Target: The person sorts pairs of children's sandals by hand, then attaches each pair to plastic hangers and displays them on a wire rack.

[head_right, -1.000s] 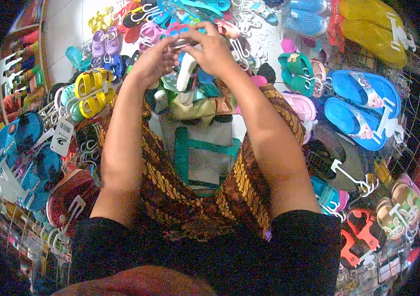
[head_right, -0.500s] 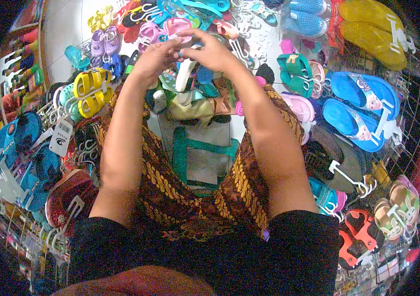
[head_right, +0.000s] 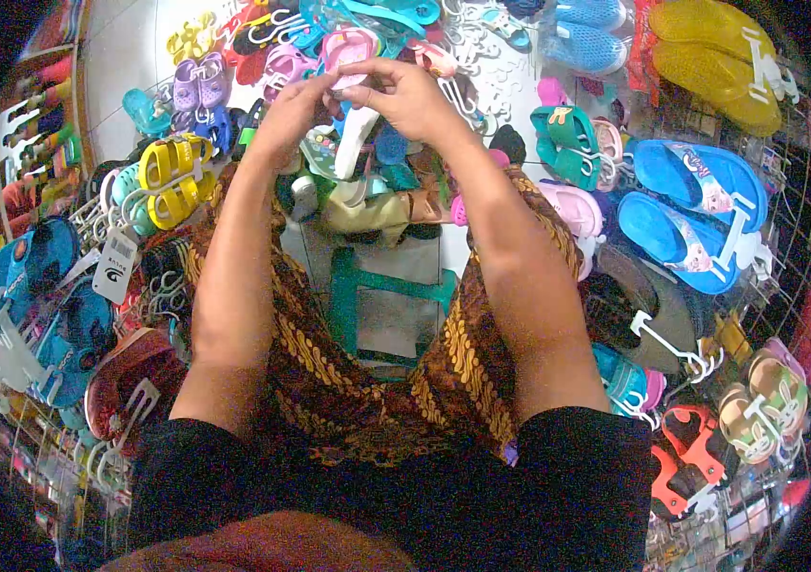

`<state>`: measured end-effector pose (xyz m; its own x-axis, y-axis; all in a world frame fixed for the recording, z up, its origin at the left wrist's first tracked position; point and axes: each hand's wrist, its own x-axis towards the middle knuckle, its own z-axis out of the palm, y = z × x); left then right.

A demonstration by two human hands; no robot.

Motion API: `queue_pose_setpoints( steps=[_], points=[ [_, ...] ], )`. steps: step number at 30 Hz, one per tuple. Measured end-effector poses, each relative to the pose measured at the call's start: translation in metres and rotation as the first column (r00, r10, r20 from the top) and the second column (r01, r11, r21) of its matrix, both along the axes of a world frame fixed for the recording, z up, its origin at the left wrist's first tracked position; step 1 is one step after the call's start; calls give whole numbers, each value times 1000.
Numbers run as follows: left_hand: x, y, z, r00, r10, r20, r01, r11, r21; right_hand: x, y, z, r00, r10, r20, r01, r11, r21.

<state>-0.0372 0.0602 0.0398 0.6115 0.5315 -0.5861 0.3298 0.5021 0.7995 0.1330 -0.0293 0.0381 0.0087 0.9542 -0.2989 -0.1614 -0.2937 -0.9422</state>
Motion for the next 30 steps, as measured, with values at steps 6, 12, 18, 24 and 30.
queue_pose_setpoints(
  steps=[6,12,18,24,30],
  points=[
    [4,-6,-8,996,-87,-13,87,996,22,-3,-3,1,886,-81,457,63,997,53],
    [11,-10,-5,977,177,118,-173,984,-44,-6,0,8,942,-61,330,66,998,-5],
    [6,-5,1,986,116,117,-107,991,-81,-10,1,-7,980,-73,-186,74,997,-1],
    [6,-7,-6,989,31,145,-58,981,186,-3,1,-7,995,-13,-95,13,1000,-8],
    [-1,-5,0,959,-108,-262,262,695,670,8,-10,-1,570,-27,821,-131,984,123]
  ],
)
